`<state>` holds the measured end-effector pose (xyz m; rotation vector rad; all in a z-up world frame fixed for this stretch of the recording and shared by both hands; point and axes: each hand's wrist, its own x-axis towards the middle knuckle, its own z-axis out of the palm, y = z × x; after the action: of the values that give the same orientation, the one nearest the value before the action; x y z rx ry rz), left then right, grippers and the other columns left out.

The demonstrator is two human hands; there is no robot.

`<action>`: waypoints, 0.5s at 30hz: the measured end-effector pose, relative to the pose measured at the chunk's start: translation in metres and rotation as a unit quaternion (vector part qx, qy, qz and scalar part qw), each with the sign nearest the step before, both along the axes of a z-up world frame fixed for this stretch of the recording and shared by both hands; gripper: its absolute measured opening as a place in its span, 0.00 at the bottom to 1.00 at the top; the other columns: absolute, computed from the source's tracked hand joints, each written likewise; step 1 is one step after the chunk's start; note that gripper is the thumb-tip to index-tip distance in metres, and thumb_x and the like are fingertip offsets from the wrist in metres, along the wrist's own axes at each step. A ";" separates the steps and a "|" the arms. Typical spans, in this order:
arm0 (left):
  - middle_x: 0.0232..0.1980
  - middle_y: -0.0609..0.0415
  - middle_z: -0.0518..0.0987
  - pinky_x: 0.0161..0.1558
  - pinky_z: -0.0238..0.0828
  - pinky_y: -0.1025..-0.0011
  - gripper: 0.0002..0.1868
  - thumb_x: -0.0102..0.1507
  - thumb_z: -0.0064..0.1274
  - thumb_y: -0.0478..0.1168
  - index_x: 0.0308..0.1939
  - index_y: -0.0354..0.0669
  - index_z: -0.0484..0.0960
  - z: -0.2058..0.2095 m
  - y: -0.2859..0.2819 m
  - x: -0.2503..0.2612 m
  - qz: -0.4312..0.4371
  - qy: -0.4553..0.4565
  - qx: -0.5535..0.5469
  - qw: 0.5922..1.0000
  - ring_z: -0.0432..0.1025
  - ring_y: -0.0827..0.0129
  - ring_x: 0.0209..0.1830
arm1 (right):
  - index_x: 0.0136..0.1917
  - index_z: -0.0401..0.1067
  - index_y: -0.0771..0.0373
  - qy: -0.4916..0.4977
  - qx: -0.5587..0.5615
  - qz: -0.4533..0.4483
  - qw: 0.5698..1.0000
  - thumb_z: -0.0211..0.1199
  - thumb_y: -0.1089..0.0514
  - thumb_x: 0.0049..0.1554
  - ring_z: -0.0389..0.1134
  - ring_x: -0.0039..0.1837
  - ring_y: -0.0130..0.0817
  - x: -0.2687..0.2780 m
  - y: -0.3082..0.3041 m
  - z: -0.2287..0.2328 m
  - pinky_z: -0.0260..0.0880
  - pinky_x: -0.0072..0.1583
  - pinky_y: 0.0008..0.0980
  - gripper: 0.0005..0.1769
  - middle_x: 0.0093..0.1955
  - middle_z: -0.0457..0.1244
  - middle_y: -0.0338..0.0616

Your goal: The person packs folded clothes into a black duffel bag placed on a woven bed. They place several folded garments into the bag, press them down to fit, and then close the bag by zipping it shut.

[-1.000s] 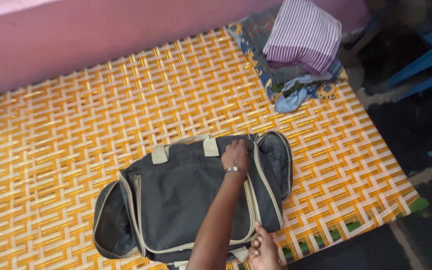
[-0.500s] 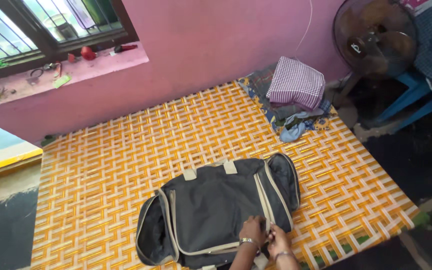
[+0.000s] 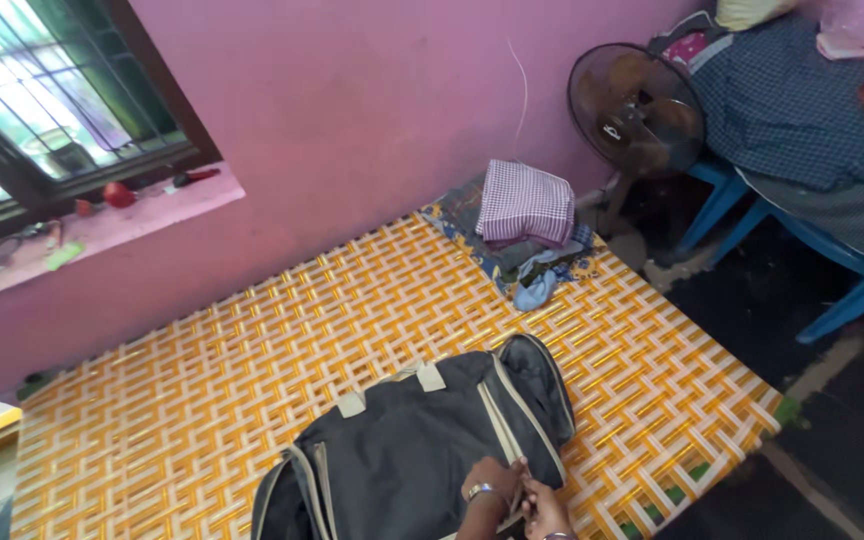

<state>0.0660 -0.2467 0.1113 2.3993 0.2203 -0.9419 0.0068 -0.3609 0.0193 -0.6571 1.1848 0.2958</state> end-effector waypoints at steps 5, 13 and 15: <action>0.56 0.43 0.82 0.58 0.75 0.57 0.27 0.56 0.63 0.59 0.50 0.44 0.86 -0.013 -0.018 0.012 -0.006 -0.013 0.012 1.000 0.77 0.51 0.58 | 0.35 0.69 0.48 0.026 -0.022 -0.036 0.999 0.68 0.47 0.55 0.56 0.29 0.25 -0.008 0.002 0.001 0.42 0.31 0.30 0.12 0.27 0.51 0.26; 0.58 0.41 0.80 0.59 0.75 0.58 0.27 0.54 0.64 0.54 0.51 0.41 0.83 -0.065 -0.018 0.017 0.035 0.017 0.000 0.999 0.76 0.51 0.60 | 0.34 0.64 0.51 0.039 -0.114 -0.050 0.991 0.71 0.51 0.52 0.56 0.28 0.28 -0.019 0.012 -0.014 0.42 0.29 0.30 0.16 0.28 0.53 0.32; 0.55 0.40 0.81 0.58 0.75 0.57 0.22 0.55 0.61 0.49 0.49 0.41 0.84 -0.070 -0.024 0.011 0.055 0.002 -0.002 0.998 0.76 0.48 0.58 | 0.34 0.64 0.52 0.055 -0.104 -0.071 0.991 0.71 0.50 0.53 0.57 0.28 0.28 -0.024 0.016 -0.017 0.43 0.29 0.29 0.16 0.28 0.54 0.33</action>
<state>0.0773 -0.2709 0.0416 2.3549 0.3475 -0.8955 -0.0172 -0.3453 0.0022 -0.7391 1.3729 0.0891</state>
